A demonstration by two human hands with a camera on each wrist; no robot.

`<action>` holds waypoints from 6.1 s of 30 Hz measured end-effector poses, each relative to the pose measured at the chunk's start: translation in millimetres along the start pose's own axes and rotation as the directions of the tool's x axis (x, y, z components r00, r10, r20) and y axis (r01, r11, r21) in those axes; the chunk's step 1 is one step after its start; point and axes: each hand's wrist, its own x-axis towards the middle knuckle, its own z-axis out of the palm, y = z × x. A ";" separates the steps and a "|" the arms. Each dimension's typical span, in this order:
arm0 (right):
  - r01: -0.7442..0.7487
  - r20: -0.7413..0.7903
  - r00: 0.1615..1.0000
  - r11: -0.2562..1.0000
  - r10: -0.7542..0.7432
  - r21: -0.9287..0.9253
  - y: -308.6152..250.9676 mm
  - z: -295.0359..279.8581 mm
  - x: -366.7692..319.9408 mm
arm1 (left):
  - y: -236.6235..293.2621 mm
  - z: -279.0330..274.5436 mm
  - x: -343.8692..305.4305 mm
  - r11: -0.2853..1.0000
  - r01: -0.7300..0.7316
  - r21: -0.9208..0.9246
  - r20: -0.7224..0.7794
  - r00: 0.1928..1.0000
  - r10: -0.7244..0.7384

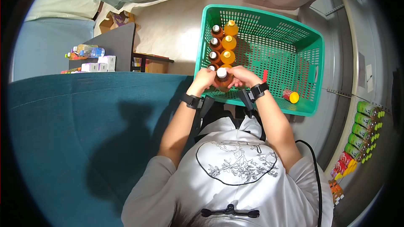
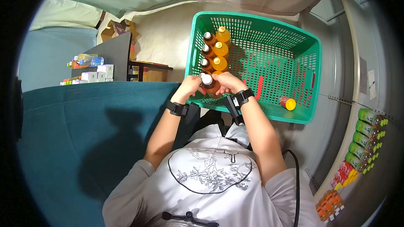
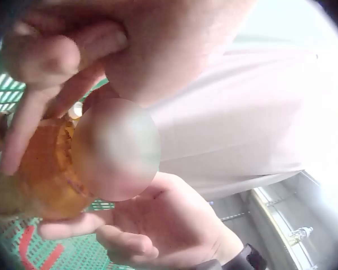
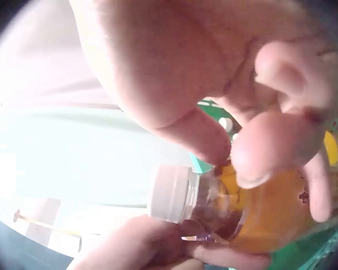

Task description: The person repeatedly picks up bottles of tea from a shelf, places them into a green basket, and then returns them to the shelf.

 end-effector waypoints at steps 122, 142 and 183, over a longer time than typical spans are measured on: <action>0.642 0.611 -0.735 0.590 0.295 0.489 308.4 712.1 -654.9 | -284.8 246.3 -895.7 0.357 0.228 -0.906 -0.185 -0.971 0.150; 0.668 0.500 -0.738 0.380 0.454 0.640 348.1 746.9 -684.3 | -302.3 229.0 -908.3 0.023 0.111 -0.994 -0.112 -0.992 -0.057; 0.597 0.166 -0.709 0.708 0.686 -0.377 411.2 609.1 -515.0 | -224.0 370.5 -657.3 0.597 -0.612 -0.519 0.801 -0.592 0.090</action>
